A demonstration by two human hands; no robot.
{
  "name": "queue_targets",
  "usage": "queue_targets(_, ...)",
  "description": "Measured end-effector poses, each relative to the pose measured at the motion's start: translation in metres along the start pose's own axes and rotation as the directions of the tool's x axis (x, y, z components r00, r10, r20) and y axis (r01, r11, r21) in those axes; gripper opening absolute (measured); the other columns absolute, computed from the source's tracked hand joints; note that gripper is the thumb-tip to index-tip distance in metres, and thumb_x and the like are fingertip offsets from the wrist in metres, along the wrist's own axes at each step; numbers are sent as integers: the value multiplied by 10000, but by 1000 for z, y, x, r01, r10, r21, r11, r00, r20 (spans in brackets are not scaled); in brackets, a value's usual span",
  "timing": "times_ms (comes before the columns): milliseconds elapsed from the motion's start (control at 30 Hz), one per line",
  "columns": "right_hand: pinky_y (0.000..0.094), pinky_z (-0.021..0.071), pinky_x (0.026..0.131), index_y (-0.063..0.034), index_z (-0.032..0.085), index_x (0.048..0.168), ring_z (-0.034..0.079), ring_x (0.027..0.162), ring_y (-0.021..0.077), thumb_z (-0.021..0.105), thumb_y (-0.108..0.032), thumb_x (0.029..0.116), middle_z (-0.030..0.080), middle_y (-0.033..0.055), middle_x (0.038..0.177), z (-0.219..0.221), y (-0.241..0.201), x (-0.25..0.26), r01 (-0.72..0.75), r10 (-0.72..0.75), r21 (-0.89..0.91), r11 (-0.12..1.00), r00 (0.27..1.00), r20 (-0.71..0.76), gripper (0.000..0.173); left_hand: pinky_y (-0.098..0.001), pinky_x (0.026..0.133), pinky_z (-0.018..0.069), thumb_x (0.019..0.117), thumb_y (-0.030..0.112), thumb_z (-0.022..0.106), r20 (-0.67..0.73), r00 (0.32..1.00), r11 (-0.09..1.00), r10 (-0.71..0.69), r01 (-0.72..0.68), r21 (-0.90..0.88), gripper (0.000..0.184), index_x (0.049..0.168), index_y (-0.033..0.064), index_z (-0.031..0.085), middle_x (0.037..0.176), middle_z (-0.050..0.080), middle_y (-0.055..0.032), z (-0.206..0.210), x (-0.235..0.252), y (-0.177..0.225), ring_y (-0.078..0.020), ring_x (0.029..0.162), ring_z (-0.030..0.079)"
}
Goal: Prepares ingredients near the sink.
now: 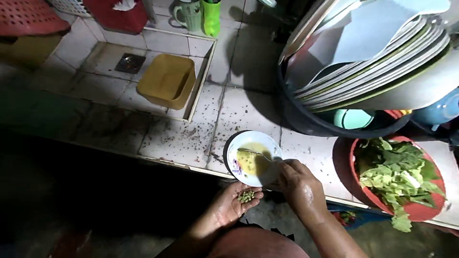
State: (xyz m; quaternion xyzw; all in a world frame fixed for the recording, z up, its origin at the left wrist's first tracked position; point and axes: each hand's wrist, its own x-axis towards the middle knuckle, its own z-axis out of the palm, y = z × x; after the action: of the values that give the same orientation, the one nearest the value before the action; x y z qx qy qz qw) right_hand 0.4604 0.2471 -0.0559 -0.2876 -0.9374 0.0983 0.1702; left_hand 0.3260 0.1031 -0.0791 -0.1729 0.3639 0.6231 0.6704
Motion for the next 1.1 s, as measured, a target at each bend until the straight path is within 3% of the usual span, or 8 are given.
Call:
queue_targets(333, 380, 609, 677, -151, 791, 1116, 722, 860, 235, 573, -67, 905, 729, 83, 1017, -2, 3, -50, -27, 25, 96, 995, 1000, 15, 315, -349, 872, 596, 1096, 170, 395, -9, 1000, 999, -14, 14, 28, 312, 1140, -20, 638, 1048, 727, -175, 1, 1, 3, -254, 945, 733)
queue_targets(767, 331, 616, 795, -132, 796, 1097, 729, 953, 192, 569, -74, 916, 746, 67, 1046, 0, 1, -64, -46, 50, 175, 984, 999, -20, 297, -338, 868, 595, 1101, 195, 393, -54, 998, 997, -18, 22, 72, 328, 1145, -13, 643, 1063, 728, -176, 5, 1, 6, -244, 935, 733)
queue_targets(1100, 320, 613, 795, -141, 796, 1102, 726, 957, 185, 564, -86, 921, 744, 64, 1053, 1, 0, -64, -33, 39, 160, 986, 999, -33, 299, -334, 860, 598, 1099, 180, 394, -44, 999, 998, -24, 26, 60, 326, 1126, -25, 646, 1051, 730, -180, 4, 0, 7, -246, 927, 736)
